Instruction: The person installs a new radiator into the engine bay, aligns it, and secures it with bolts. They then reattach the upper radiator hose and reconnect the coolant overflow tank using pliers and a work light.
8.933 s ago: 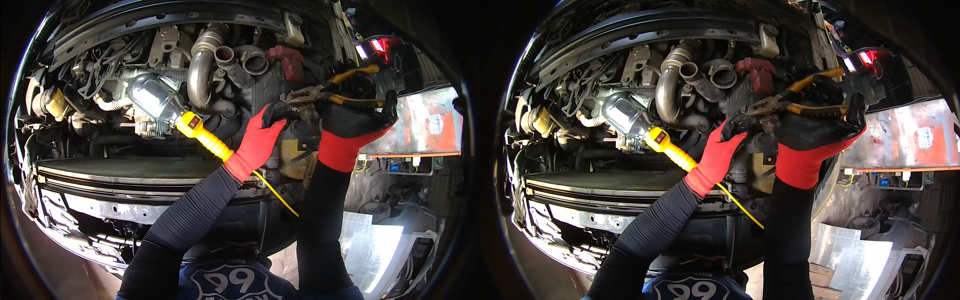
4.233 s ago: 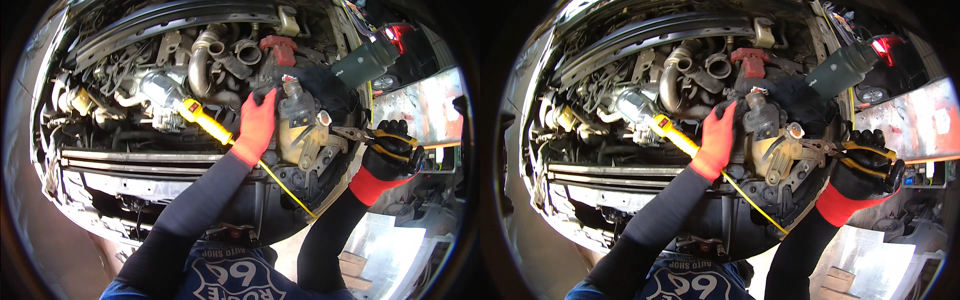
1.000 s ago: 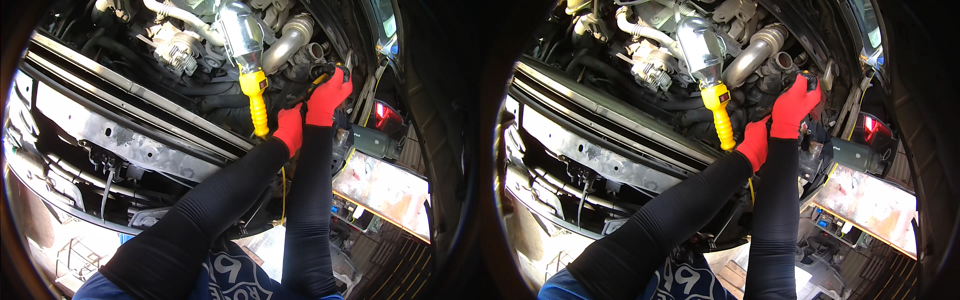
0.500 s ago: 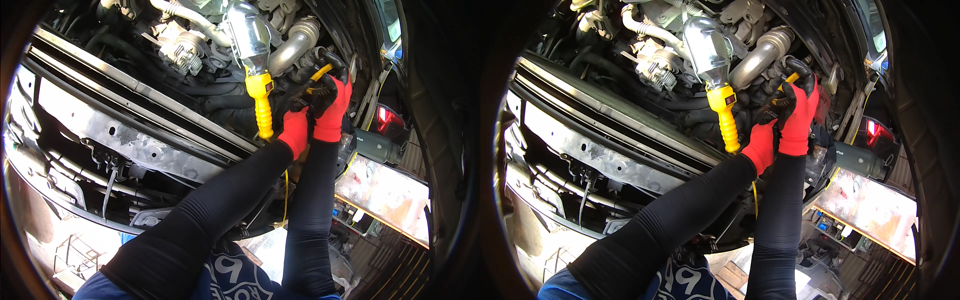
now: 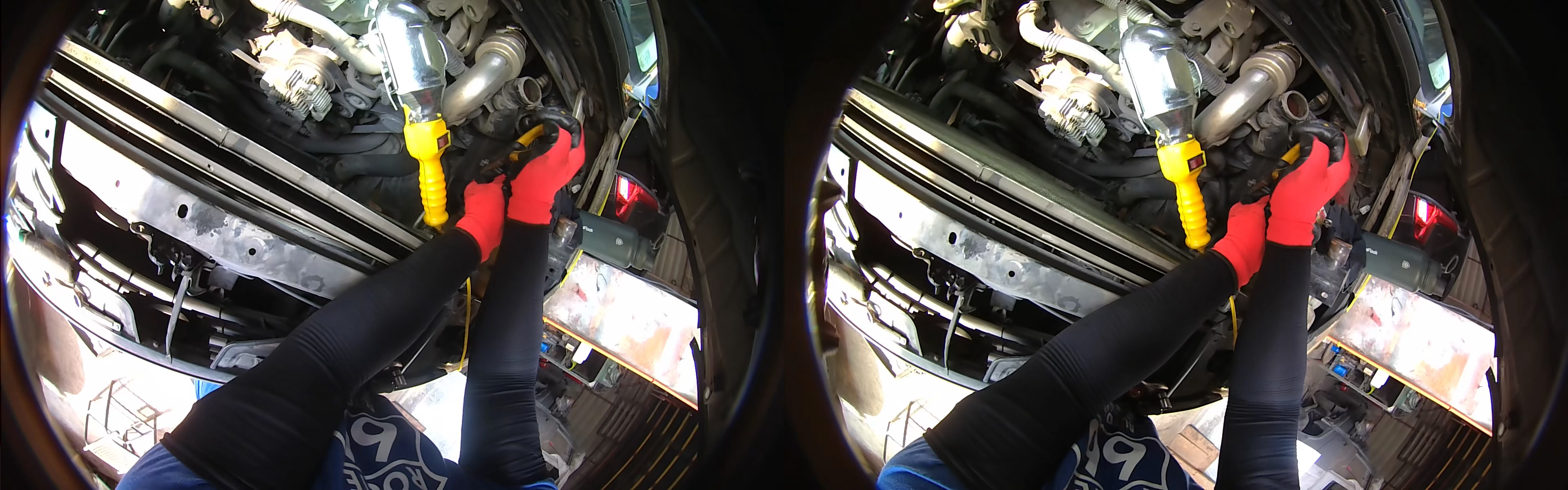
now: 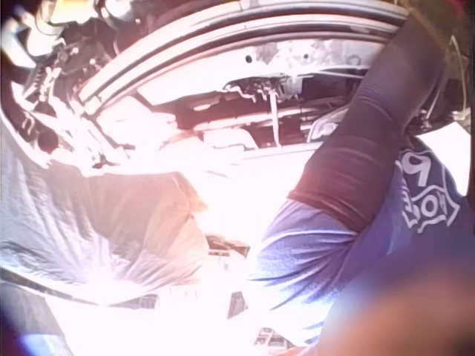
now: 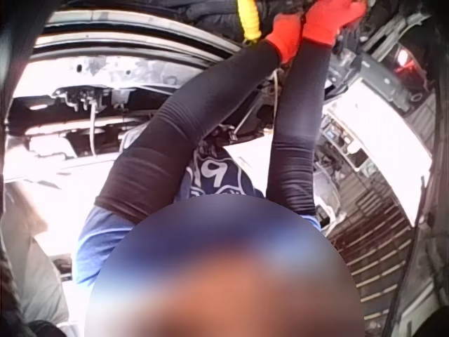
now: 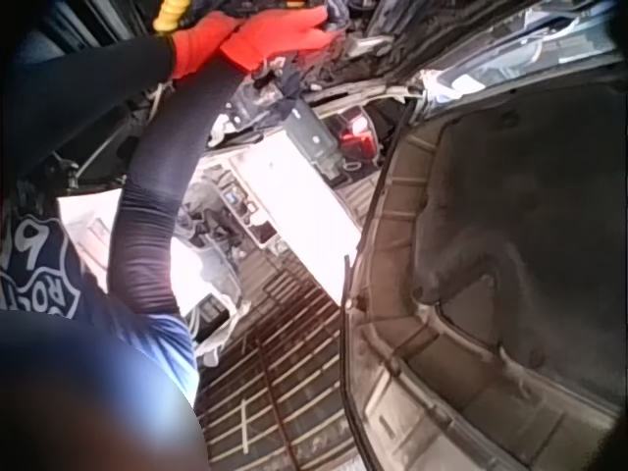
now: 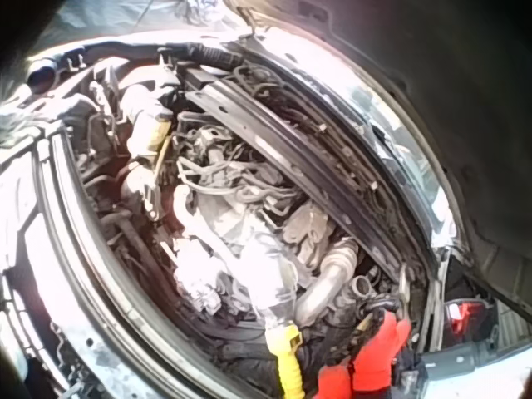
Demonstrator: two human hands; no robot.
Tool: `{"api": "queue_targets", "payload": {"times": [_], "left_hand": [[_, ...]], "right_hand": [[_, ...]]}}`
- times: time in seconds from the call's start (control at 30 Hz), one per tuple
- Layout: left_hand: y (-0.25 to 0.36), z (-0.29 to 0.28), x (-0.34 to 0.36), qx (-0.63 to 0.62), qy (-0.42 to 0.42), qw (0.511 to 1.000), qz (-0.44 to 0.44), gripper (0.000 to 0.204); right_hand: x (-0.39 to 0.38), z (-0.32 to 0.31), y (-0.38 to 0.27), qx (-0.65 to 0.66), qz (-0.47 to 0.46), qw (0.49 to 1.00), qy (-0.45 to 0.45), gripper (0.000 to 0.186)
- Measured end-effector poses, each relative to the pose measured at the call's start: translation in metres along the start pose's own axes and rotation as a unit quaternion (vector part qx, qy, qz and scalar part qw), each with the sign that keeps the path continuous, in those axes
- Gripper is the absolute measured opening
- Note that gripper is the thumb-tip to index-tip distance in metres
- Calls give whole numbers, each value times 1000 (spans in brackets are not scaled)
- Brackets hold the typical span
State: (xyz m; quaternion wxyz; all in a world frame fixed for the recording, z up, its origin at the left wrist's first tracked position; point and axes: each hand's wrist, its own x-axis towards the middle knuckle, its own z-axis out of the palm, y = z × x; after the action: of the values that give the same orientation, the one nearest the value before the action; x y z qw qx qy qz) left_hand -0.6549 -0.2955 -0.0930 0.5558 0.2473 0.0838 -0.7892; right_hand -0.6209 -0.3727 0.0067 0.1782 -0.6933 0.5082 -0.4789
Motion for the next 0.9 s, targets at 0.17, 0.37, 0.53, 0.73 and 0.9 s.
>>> {"api": "queue_targets", "payload": {"times": [0.17, 0.37, 0.53, 0.73, 0.9], "left_hand": [[-17, -5, 12, 2, -7, 1000, 2, 53], [-19, -21, 11, 424, -50, 874, 232, 60], [-2, -7, 5, 155, -46, 987, 4, 55], [-13, -13, 13, 122, -92, 986, 66, 42], [-20, -21, 22, -233, -121, 955, -142, 29]], "right_hand": [[3, -1, 4, 27, 22, 999, 4, 19], [0, -10, 2, -39, -127, 991, 1, 20], [6, -18, 11, -133, -131, 982, -13, 26], [10, -46, -38, -351, -248, 898, 90, 20], [-12, -54, -68, -36, 14, 983, 180, 24]]}}
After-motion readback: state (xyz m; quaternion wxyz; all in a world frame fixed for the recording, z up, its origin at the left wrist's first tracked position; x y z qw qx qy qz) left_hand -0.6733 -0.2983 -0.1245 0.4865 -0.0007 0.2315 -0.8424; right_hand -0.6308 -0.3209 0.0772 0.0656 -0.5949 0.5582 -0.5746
